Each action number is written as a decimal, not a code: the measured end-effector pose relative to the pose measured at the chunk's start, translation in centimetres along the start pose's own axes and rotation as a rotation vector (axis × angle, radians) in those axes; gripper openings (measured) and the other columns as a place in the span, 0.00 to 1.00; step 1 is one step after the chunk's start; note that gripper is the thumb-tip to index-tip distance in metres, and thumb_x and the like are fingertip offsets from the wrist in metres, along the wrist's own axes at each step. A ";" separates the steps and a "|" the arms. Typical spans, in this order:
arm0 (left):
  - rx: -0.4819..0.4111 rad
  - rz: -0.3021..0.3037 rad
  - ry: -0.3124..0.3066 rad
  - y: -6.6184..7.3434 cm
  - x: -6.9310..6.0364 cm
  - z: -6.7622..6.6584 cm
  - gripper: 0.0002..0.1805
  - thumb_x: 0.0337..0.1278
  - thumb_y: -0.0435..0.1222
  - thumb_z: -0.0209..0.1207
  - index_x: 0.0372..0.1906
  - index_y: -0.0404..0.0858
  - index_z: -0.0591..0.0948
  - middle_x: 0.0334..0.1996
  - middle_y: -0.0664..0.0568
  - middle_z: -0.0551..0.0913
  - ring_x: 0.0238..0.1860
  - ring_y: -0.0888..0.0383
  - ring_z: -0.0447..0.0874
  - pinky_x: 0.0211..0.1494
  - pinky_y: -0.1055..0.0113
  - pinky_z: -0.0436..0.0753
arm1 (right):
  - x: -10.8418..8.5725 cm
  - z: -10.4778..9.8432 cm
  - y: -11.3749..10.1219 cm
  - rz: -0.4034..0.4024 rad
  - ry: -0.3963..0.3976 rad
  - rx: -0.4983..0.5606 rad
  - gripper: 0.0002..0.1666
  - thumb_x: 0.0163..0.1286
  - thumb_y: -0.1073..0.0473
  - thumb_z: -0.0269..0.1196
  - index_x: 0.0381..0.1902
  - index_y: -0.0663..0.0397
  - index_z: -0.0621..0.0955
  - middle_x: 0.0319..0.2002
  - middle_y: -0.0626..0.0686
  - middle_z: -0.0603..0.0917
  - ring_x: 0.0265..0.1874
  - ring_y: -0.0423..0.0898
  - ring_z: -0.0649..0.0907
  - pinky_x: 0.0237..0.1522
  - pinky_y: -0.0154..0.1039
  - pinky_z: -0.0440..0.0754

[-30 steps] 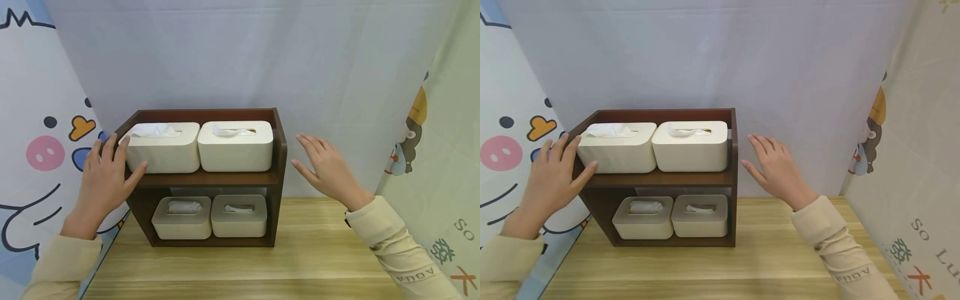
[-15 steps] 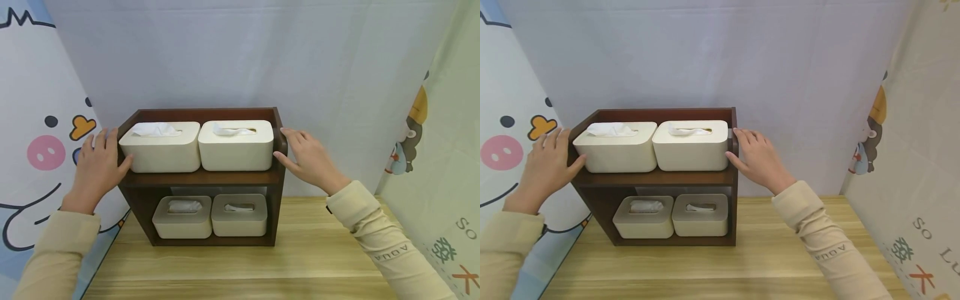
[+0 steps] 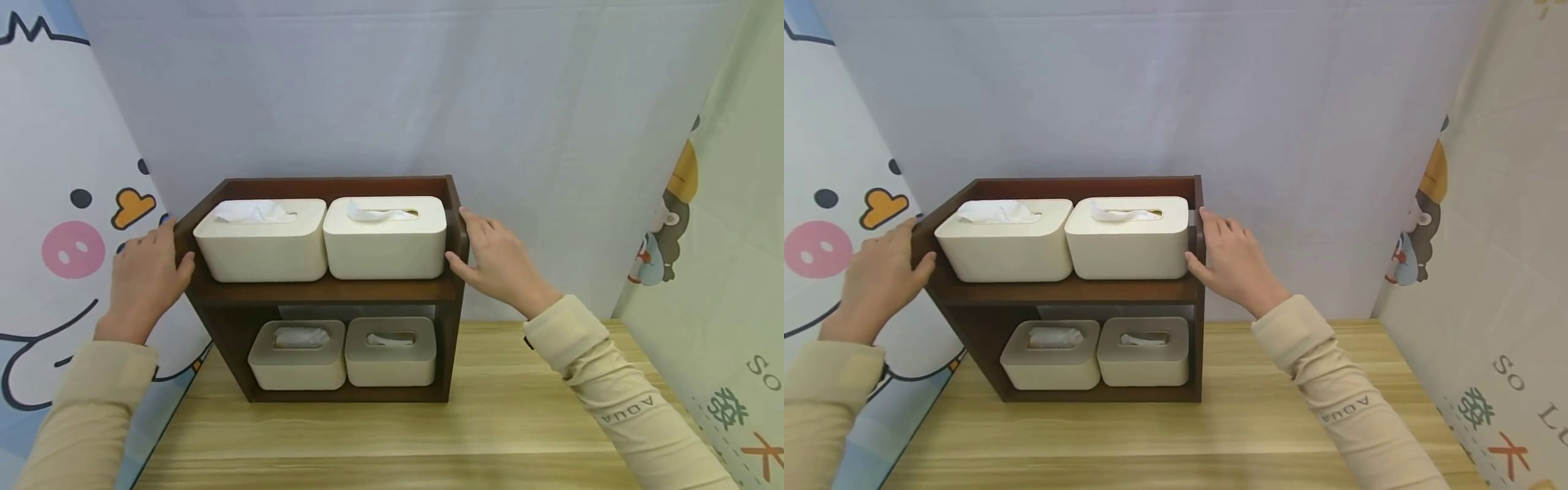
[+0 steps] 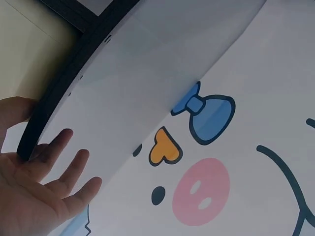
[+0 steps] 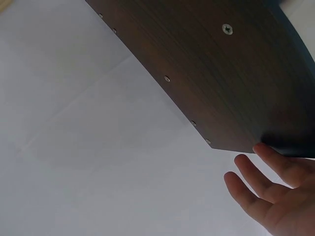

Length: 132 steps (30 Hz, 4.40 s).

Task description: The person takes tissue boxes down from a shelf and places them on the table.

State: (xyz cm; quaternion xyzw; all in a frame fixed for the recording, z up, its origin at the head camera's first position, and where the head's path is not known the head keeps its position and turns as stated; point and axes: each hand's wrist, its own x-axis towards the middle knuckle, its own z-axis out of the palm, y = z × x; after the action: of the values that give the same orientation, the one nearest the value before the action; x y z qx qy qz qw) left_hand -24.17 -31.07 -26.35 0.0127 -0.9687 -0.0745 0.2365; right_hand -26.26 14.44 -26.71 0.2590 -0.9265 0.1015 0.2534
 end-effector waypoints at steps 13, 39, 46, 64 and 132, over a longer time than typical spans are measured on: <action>-0.061 0.002 -0.009 0.4 0.2 0.1 0.32 0.59 0.31 0.51 0.64 0.22 0.54 0.49 0.20 0.68 0.45 0.26 0.69 0.51 0.31 0.65 | 0.1 0.0 0.0 0.015 -0.025 -0.001 0.39 0.64 0.50 0.52 0.67 0.67 0.58 0.58 0.66 0.72 0.53 0.60 0.75 0.52 0.54 0.75; -0.114 0.033 -0.001 -0.5 0.4 0.3 0.29 0.57 0.32 0.54 0.60 0.23 0.58 0.40 0.23 0.74 0.38 0.30 0.74 0.42 0.35 0.70 | 0.5 -0.6 0.2 0.018 -0.075 -0.083 0.39 0.63 0.47 0.53 0.65 0.64 0.60 0.55 0.64 0.74 0.53 0.60 0.74 0.47 0.57 0.76; -0.124 0.060 -0.006 0.4 0.2 0.2 0.29 0.56 0.32 0.55 0.60 0.23 0.59 0.40 0.23 0.74 0.38 0.30 0.74 0.42 0.36 0.69 | 0.0 -1.2 1.2 0.013 -0.086 -0.074 0.39 0.63 0.47 0.54 0.66 0.64 0.60 0.54 0.64 0.75 0.52 0.60 0.74 0.44 0.56 0.77; -0.116 0.160 0.023 3.1 0.1 0.0 0.30 0.55 0.33 0.56 0.59 0.22 0.61 0.37 0.22 0.75 0.35 0.28 0.74 0.37 0.36 0.68 | -1.6 -3.2 3.5 0.032 -0.099 -0.061 0.38 0.63 0.49 0.55 0.66 0.61 0.60 0.52 0.65 0.76 0.46 0.59 0.76 0.34 0.55 0.78; -0.054 0.303 0.023 5.8 3.6 1.9 0.23 0.69 0.38 0.35 0.62 0.32 0.67 0.56 0.33 0.72 0.57 0.33 0.65 0.58 0.38 0.63 | 2.5 -6.7 3.4 -0.039 -0.222 -0.062 0.51 0.58 0.35 0.58 0.69 0.57 0.56 0.67 0.61 0.61 0.63 0.62 0.63 0.62 0.59 0.61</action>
State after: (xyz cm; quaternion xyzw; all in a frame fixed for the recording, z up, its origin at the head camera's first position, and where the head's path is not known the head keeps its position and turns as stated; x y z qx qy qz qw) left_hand -28.18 -25.31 -25.50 -0.1389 -0.9544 -0.0640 0.2563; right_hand -27.09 18.45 -19.91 0.2785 -0.9464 0.0385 0.1589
